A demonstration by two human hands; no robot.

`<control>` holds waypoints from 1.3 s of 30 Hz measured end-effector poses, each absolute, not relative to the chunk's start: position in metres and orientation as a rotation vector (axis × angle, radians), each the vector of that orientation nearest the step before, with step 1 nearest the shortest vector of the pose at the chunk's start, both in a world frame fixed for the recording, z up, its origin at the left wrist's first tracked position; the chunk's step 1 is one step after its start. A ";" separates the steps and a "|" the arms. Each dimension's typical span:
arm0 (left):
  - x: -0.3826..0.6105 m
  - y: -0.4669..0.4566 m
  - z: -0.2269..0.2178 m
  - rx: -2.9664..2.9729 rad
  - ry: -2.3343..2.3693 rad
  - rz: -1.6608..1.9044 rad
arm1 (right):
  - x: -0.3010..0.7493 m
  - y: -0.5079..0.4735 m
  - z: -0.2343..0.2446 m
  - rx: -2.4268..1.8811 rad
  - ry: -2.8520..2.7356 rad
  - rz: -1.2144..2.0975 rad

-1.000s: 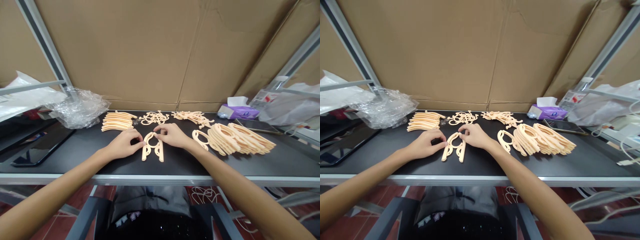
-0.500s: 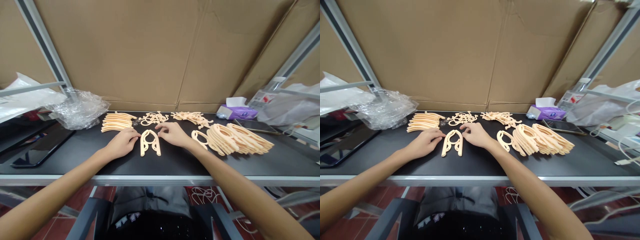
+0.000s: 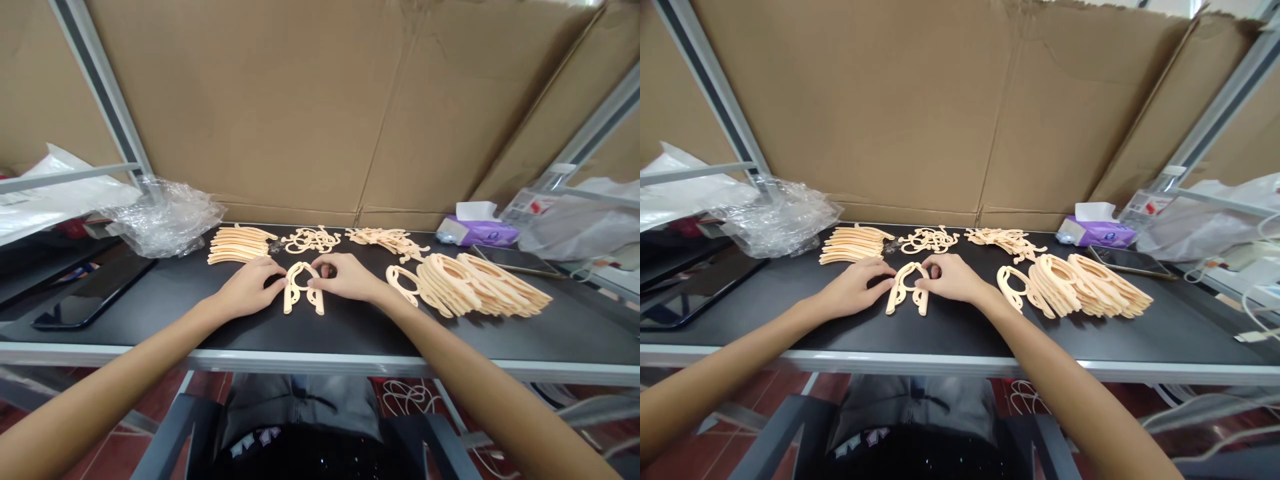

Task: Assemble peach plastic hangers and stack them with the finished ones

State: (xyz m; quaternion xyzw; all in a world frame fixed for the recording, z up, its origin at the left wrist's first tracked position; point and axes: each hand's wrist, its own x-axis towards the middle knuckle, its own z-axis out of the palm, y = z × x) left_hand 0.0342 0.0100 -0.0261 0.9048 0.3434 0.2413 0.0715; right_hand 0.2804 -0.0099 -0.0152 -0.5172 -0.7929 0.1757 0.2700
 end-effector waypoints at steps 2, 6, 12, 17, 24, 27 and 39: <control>0.035 0.010 -0.026 2.720 1.031 0.730 | 0.279 -0.009 -0.017 -1.394 -2.135 0.480; 0.035 0.010 -0.026 2.728 1.031 0.719 | 0.280 -0.007 -0.017 -1.390 -2.111 0.497; 0.025 0.006 -0.024 2.785 1.115 0.616 | 0.293 -0.014 -0.013 -1.581 -2.157 0.255; 0.008 -0.017 -0.026 2.798 1.218 0.347 | 0.292 -0.056 -0.018 -1.695 -2.286 0.121; 0.011 -0.036 -0.021 2.726 1.337 -0.105 | 0.289 -0.079 -0.025 -1.827 -2.422 0.340; 0.012 -0.038 -0.019 2.742 1.347 -0.116 | 0.286 -0.078 -0.025 -1.856 -2.431 0.307; 0.010 -0.038 -0.029 2.839 1.303 0.031 | 0.284 -0.078 -0.029 -1.832 -2.431 0.251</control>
